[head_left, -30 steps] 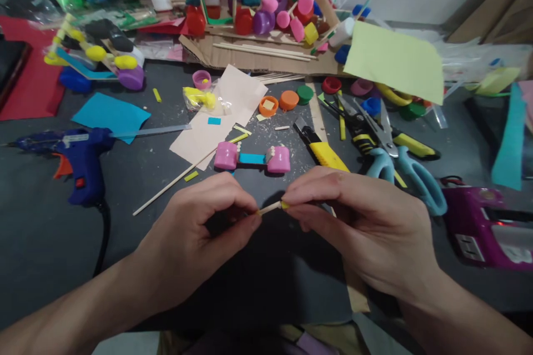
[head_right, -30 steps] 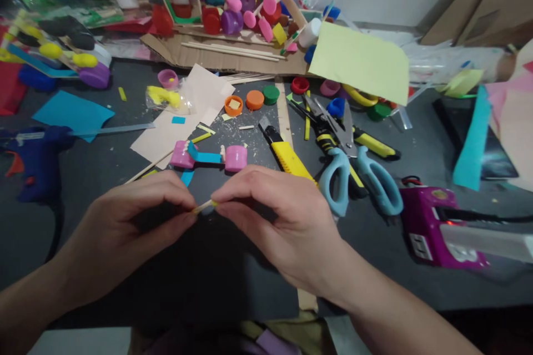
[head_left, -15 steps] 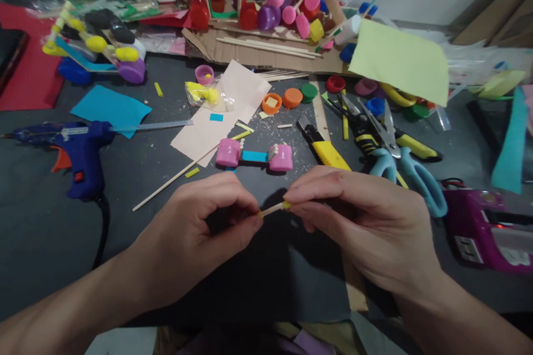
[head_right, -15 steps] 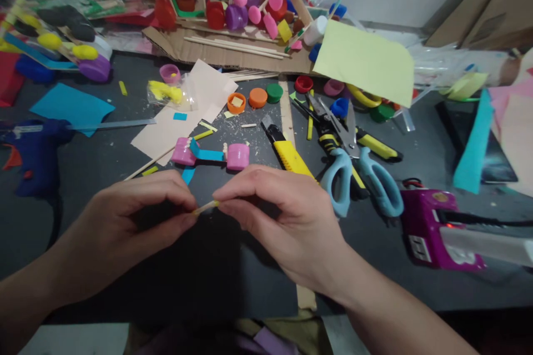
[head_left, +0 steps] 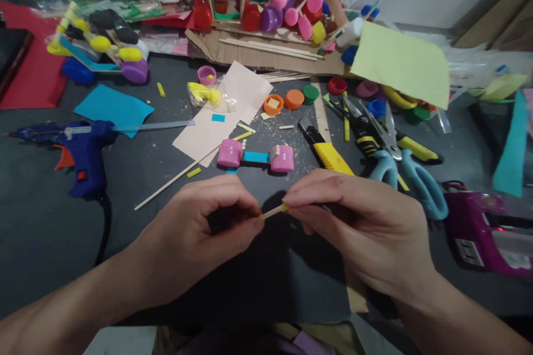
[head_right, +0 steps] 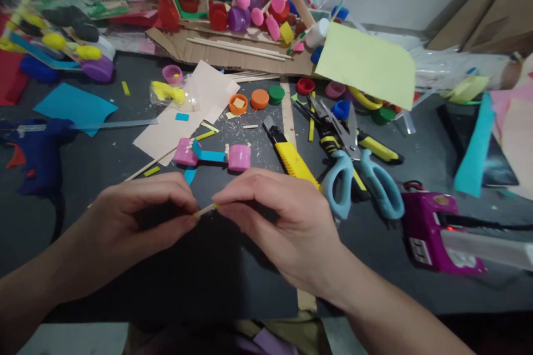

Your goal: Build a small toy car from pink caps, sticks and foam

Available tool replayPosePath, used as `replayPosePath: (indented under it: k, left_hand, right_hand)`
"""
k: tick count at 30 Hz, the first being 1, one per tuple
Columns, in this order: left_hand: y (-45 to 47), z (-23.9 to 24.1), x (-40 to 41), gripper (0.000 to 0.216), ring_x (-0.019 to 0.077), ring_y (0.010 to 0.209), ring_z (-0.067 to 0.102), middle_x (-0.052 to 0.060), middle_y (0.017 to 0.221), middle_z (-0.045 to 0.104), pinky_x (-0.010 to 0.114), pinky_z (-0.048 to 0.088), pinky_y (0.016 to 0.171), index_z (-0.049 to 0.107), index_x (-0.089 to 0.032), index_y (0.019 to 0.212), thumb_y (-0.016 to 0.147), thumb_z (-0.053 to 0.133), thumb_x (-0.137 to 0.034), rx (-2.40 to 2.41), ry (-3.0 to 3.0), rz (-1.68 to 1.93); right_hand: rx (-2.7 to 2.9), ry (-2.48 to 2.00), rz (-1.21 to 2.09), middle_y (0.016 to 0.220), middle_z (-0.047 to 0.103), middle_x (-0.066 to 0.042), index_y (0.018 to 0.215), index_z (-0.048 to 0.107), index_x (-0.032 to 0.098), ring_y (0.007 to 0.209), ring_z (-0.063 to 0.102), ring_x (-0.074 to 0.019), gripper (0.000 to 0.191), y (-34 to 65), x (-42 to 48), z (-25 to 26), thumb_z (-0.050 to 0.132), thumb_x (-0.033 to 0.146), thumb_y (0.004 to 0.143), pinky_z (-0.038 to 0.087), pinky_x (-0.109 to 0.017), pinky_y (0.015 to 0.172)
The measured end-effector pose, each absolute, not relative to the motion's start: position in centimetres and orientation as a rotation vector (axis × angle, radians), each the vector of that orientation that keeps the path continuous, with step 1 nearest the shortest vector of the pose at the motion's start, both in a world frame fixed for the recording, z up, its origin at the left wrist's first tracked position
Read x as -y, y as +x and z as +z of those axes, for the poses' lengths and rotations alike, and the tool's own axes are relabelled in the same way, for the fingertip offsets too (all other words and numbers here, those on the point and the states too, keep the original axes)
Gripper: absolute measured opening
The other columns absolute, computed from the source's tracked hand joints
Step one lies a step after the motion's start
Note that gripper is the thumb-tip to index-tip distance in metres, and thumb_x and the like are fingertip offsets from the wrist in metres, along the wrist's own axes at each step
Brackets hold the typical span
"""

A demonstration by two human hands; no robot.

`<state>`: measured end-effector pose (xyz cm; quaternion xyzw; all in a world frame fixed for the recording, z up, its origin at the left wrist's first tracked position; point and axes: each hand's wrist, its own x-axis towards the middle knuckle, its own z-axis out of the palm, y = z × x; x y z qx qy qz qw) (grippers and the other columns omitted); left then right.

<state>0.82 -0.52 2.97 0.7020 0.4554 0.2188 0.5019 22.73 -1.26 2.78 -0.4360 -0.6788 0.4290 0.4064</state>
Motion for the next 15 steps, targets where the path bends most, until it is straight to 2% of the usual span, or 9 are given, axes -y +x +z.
replayPosePath:
  k: [6,15]
  left_hand:
    - [0.73,3.10,0.44,0.012,0.0092,0.069,0.059,-0.004,0.076,0.065,0.019,0.044,0.059,0.069,-0.022,0.079,0.090,0.064,-0.019,-1.095,1.657,0.518]
    - [0.69,2.85,0.39,0.012,0.0093,0.067,0.057,-0.004,0.075,0.064,0.019,0.044,0.057,0.070,-0.023,0.079,0.090,0.065,-0.020,-1.067,1.624,0.517]
  right_hand:
    - [1.669,-1.118,1.183,0.079,0.072,0.000,0.089,0.077,0.022,0.057,0.061,-0.0091,0.012,22.81,1.14,2.99,0.072,0.011,0.089,0.051,-0.022,0.053]
    - [1.697,-1.129,1.178,0.078,0.072,-0.001,0.088,0.078,0.021,0.056,0.061,-0.0091,0.013,22.65,1.00,3.07,0.071,0.011,0.089,0.051,-0.021,0.053]
